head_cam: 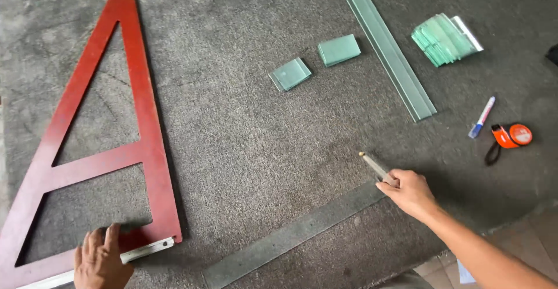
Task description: Measuring, marking, and cutting glass pieces on a workshop table using a glass cutter and square ruler.
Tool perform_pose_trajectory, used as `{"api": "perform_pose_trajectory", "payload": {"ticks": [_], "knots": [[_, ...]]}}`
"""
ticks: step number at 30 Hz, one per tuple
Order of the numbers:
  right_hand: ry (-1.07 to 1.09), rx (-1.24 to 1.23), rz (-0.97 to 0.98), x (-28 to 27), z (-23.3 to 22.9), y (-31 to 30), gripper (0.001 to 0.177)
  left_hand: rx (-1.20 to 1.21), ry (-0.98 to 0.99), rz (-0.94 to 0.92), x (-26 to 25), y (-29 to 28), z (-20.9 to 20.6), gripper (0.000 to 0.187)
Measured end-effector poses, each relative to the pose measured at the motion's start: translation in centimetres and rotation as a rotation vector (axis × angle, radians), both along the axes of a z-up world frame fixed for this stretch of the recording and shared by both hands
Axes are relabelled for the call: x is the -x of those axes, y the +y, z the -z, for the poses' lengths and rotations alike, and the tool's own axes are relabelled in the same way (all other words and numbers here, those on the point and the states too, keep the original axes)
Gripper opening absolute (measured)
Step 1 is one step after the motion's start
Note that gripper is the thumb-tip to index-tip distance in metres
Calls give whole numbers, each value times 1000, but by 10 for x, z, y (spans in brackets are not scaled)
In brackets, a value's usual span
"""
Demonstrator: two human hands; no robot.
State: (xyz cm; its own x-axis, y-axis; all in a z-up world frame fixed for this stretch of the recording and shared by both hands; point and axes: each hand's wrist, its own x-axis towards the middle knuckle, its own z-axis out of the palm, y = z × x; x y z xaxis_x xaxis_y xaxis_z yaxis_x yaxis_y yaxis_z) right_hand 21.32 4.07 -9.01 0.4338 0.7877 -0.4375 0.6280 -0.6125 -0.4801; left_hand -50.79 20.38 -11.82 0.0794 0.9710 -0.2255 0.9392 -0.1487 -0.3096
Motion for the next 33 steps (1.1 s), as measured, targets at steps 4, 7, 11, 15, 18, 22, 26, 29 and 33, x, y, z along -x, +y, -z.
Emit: {"api": "perform_pose_trajectory", "payload": {"ticks": [4,7,11,15,18,22,26,29,33], "knots": [[-57,61,156,36,-1,-6,30,268,59,21,-10,27,-23,107],[-42,73,168,61,0,5,29,326,-94,35,-30,22,-58,98],[-21,-9,132,88,3,6,31,92,-639,132,-127,-38,-139,87],[10,-89,172,105,-26,-22,27,93,-833,229,-185,-112,-87,103],[178,-152,153,122,-39,-53,21,140,-776,487,-211,-153,-14,104],[333,-50,100,144,-24,-95,23,4,-772,528,-267,-175,-43,100],[434,-57,123,163,1,-113,20,-272,-619,478,-279,-180,-69,104],[784,14,345,173,-14,-111,16,-492,-684,495,-210,-191,24,110],[961,-43,390,174,-15,-103,18,-484,-617,559,-177,-182,34,105]]}}
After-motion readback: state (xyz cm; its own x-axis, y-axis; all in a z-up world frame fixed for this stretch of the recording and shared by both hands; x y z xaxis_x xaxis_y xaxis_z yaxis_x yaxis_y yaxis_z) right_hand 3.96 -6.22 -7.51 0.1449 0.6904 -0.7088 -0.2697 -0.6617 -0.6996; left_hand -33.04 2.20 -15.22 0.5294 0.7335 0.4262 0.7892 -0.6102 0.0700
